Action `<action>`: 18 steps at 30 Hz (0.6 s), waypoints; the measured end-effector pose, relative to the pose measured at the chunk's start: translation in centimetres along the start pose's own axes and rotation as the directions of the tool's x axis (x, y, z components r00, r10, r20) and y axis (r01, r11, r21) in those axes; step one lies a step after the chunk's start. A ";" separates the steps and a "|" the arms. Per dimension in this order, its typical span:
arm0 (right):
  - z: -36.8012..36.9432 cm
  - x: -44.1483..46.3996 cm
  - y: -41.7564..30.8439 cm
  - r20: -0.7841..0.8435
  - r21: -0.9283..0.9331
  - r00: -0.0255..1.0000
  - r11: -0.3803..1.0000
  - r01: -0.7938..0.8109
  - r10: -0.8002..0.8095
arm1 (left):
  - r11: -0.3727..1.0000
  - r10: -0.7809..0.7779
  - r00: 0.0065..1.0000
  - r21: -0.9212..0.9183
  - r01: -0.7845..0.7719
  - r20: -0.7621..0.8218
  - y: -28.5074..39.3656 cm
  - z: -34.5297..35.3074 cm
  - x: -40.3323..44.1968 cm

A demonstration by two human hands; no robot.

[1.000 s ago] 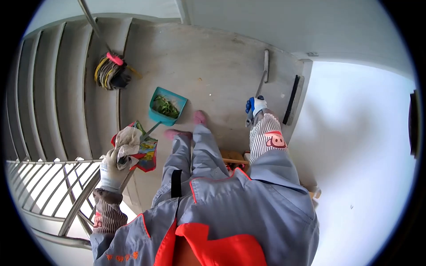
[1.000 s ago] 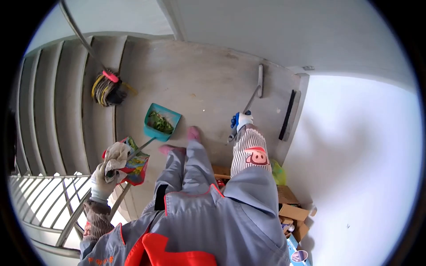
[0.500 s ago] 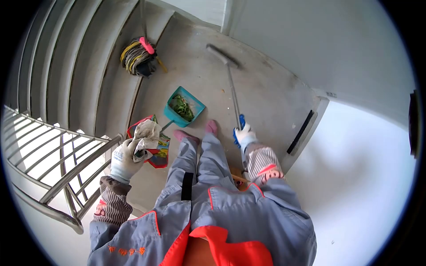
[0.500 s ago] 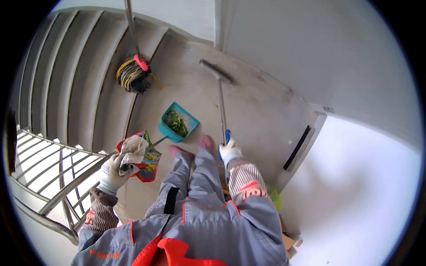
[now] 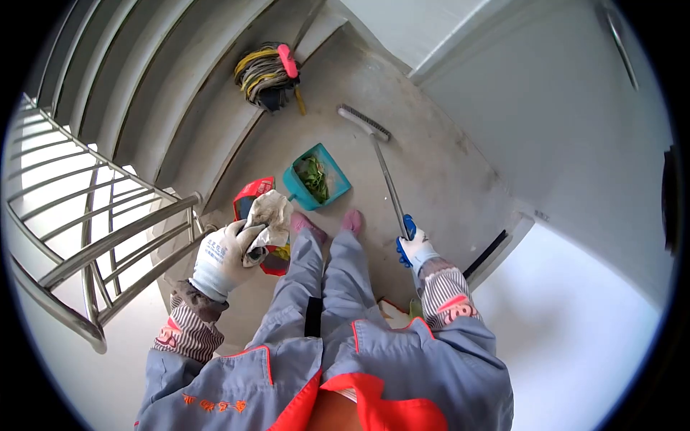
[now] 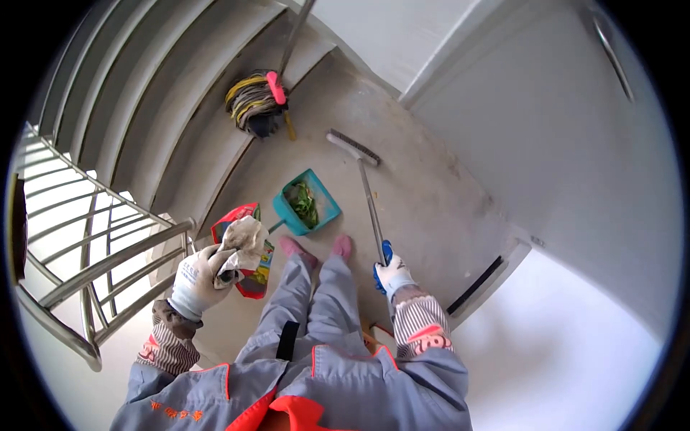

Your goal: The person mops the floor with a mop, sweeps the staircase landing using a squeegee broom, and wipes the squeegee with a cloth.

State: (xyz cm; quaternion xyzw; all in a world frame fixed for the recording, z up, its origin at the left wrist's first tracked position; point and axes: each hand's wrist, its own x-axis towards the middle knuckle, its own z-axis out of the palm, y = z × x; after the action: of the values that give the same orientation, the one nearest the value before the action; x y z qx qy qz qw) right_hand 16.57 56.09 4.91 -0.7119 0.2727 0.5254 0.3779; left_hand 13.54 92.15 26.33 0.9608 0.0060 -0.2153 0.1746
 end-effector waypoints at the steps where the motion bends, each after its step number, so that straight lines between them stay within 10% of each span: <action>1: -0.5 -0.1 -1.3 -0.007 -0.109 1.000 0.994 0.000 -0.001 | 1.000 -0.004 1.000 0.001 0.004 0.023 -0.3 -0.4 0.0; 7: 0.4 12.5 -16.5 -0.215 -0.253 0.948 0.951 0.180 -0.236 | 0.999 -0.031 0.998 -0.038 0.034 0.061 -1.1 -1.2 1.0; 9: 1.7 14.7 -22.5 -0.148 -0.064 0.972 0.983 0.174 -0.182 | 0.999 -0.028 0.998 -0.028 0.029 0.063 -1.6 -0.9 1.4; 12: 4.7 20.3 -26.5 -0.089 -0.327 0.993 0.944 0.041 -0.074 | 0.998 -0.031 0.998 -0.045 0.033 0.048 -1.9 -0.6 2.1; 18: 5.1 12.8 -17.8 -0.013 -0.793 0.965 0.590 0.150 -0.262 | 0.997 -0.051 0.995 -0.049 0.055 0.080 -2.3 -1.3 2.5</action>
State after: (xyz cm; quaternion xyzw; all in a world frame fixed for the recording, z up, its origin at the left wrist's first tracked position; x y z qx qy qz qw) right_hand 31.61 70.51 -3.65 -0.8638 -0.0457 0.4972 0.0678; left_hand 16.15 94.54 25.62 0.9463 0.0302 -0.2573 0.1935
